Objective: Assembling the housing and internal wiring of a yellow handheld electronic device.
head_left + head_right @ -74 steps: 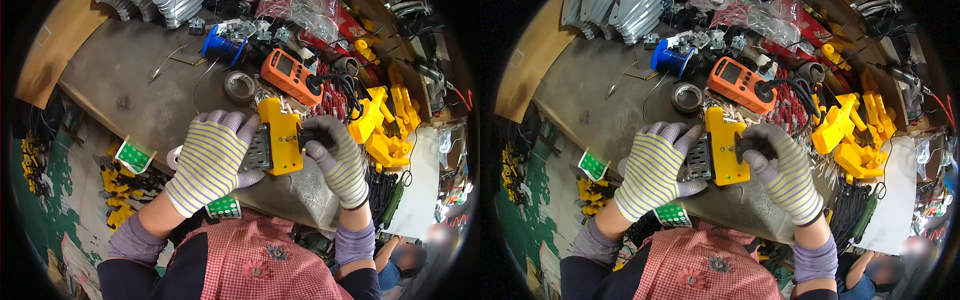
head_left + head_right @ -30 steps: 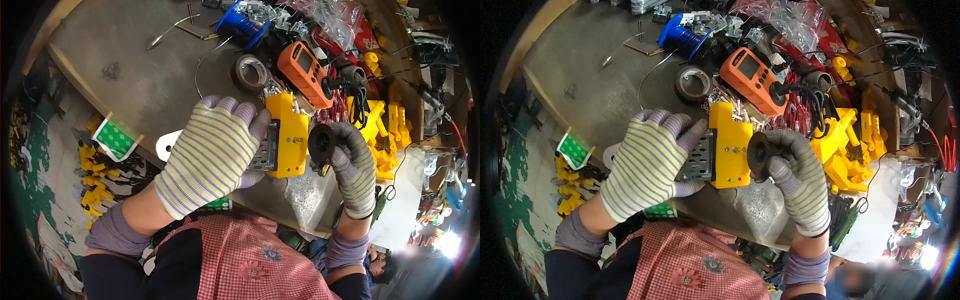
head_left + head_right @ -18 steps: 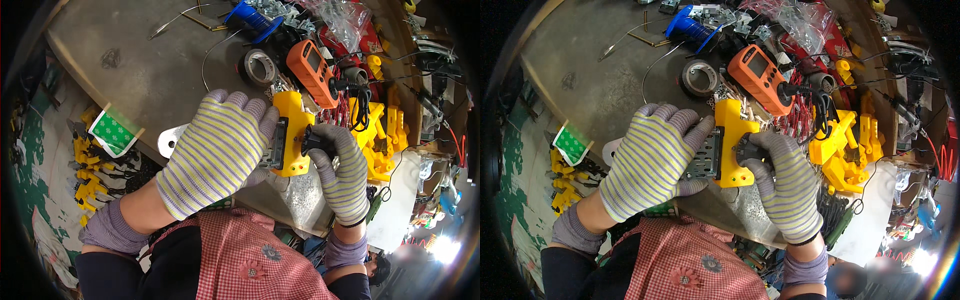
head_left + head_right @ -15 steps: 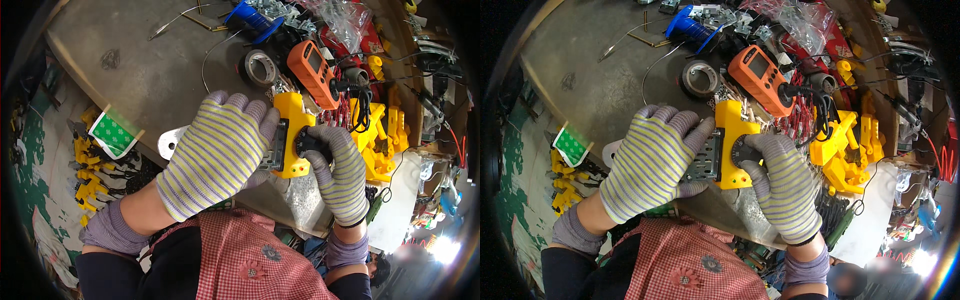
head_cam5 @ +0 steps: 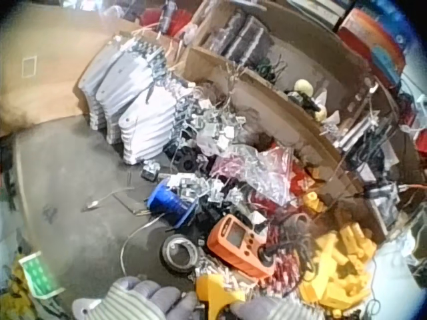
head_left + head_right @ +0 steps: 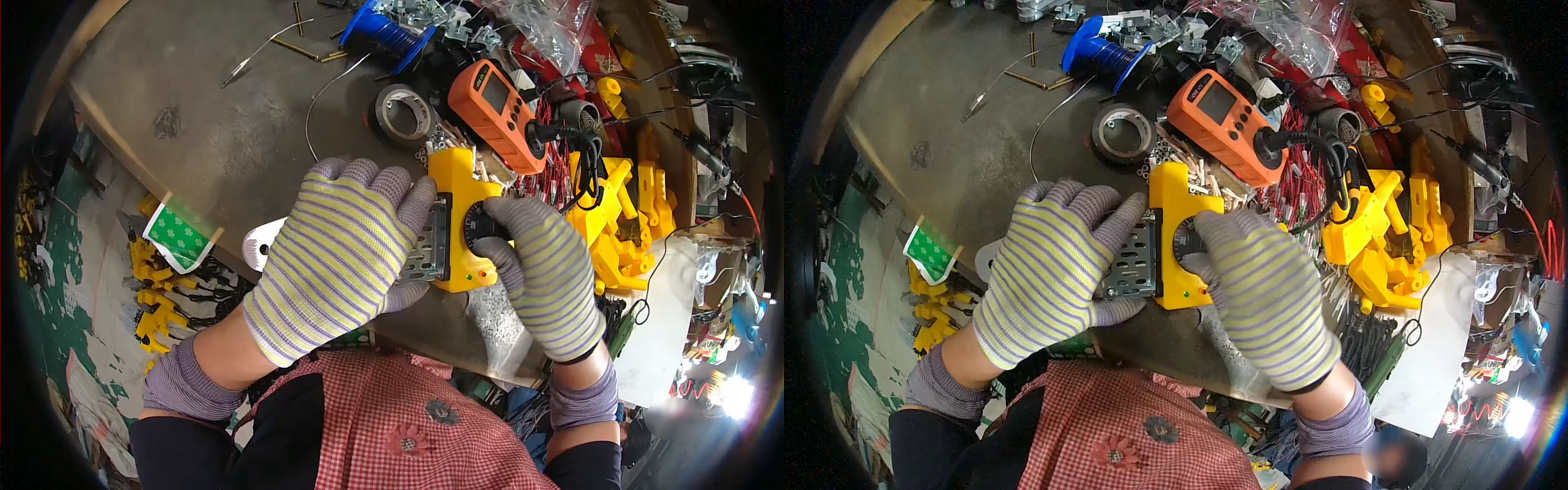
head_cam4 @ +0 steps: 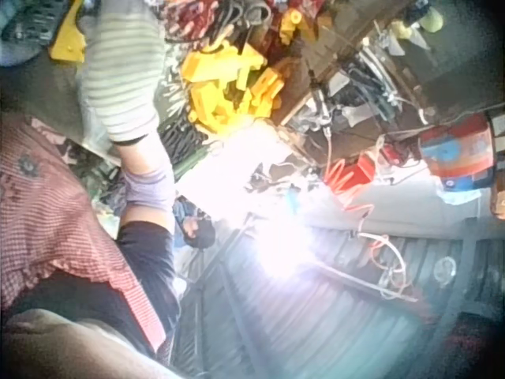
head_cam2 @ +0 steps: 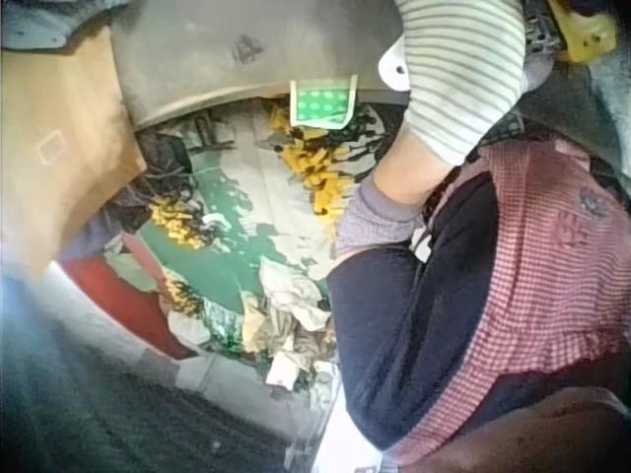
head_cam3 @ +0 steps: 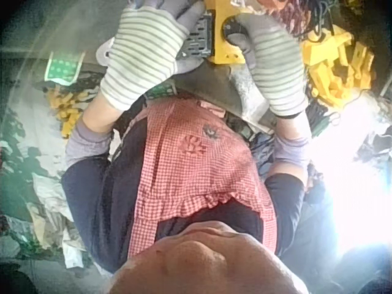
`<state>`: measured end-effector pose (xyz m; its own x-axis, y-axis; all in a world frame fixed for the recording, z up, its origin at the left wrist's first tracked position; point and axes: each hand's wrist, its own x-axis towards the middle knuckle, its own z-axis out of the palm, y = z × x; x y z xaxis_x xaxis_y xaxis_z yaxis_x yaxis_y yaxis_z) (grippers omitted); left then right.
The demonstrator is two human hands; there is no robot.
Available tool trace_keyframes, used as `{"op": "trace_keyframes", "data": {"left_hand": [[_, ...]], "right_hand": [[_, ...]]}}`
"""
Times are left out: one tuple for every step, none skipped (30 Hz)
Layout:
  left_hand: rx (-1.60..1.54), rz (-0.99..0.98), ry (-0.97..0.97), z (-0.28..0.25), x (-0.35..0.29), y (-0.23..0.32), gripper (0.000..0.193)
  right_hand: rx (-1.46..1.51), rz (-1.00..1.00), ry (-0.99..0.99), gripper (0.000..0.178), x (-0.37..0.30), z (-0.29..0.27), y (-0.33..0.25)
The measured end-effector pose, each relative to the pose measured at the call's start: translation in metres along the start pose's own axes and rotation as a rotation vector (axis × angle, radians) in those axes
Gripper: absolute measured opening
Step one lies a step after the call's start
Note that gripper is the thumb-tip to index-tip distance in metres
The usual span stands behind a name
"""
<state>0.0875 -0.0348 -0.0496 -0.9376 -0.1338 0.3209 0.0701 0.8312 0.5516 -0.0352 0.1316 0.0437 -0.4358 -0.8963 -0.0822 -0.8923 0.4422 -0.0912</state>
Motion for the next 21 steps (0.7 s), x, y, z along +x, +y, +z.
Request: {"op": "trace_keyframes", "data": {"left_hand": [[0.007, -0.005, -0.032, -0.001, 0.001, 0.001, 0.088], [0.014, -0.011, -0.063, -0.001, 0.002, 0.001, 0.089], [0.016, -0.008, -0.063, 0.0, 0.001, 0.001, 0.089], [0.027, -0.002, -0.041, 0.001, 0.0, 0.0, 0.089], [0.037, 0.004, -0.02, 0.002, 0.0, -0.001, 0.09], [0.04, 0.007, -0.016, 0.001, 0.0, -0.001, 0.09], [0.044, 0.01, -0.025, 0.0, 0.0, 0.0, 0.09], [0.049, 0.014, -0.034, -0.001, 0.0, 0.001, 0.091], [0.048, 0.017, -0.031, -0.001, -0.001, 0.001, 0.091], [0.058, 0.017, -0.017, 0.0, -0.001, 0.0, 0.091], [0.068, 0.017, -0.004, 0.0, -0.001, -0.001, 0.091], [0.07, 0.023, -0.001, 0.001, -0.001, 0.0, 0.091], [0.058, 0.019, -0.006, 0.002, -0.001, -0.001, 0.091], [0.046, 0.015, -0.012, 0.002, -0.001, -0.002, 0.091], [0.052, 0.018, -0.011, 0.004, -0.002, -0.003, 0.091], [0.06, 0.032, 0.012, 0.005, -0.002, -0.003, 0.09], [0.067, 0.047, 0.034, 0.005, -0.001, -0.002, 0.09], [0.073, 0.057, 0.034, 0.002, 0.001, -0.001, 0.09], [0.07, 0.027, -0.02, -0.002, 0.002, 0.001, 0.09], [0.063, 0.004, -0.073, -0.004, 0.004, 0.003, 0.09], [0.067, 0.016, -0.078, -0.004, 0.004, 0.003, 0.09]], "right_hand": [[-0.087, -0.005, -0.029, 0.033, 0.0, 0.001, -0.005], [-0.174, -0.011, -0.059, 0.033, 0.0, 0.002, -0.007], [-0.205, -0.074, -0.01, 0.031, 0.001, 0.004, -0.006], [-0.207, -0.074, -0.005, 0.031, 0.003, 0.004, -0.003], [-0.119, -0.08, -0.006, 0.03, 0.004, 0.003, 0.001], [-0.031, -0.086, -0.007, 0.028, 0.005, 0.002, 0.003], [-0.119, -0.058, -0.034, 0.027, 0.005, 0.001, -0.002], [-0.122, -0.057, -0.032, 0.027, 0.004, 0.001, -0.001], [-0.126, -0.085, -0.027, 0.027, 0.004, 0.001, 0.001], [-0.131, -0.113, -0.019, 0.027, 0.006, 0.002, 0.003], [-0.082, -0.147, -0.018, 0.029, 0.009, 0.0, 0.006], [-0.086, -0.144, -0.013, 0.029, 0.006, 0.001, 0.006], [0.015, -0.075, 0.04, 0.025, 0.005, 0.004, 0.006], [0.117, -0.006, 0.094, 0.023, 0.007, 0.004, 0.003], [-0.041, 0.14, -0.024, 0.027, 0.008, -0.002, -0.003], [-0.04, 0.145, -0.014, 0.027, 0.008, 0.0, -0.002], [-0.063, 0.048, 0.018, 0.028, 0.007, 0.005, 0.001], [-0.086, -0.049, 0.051, 0.028, 0.008, 0.008, 0.004], [-0.137, -0.13, -0.11, 0.024, 0.015, 0.005, 0.013], [-0.134, -0.12, -0.102, 0.024, 0.019, 0.0, 0.022], [-0.17, -0.339, -0.078, 0.023, 0.021, -0.004, 0.031]]}}
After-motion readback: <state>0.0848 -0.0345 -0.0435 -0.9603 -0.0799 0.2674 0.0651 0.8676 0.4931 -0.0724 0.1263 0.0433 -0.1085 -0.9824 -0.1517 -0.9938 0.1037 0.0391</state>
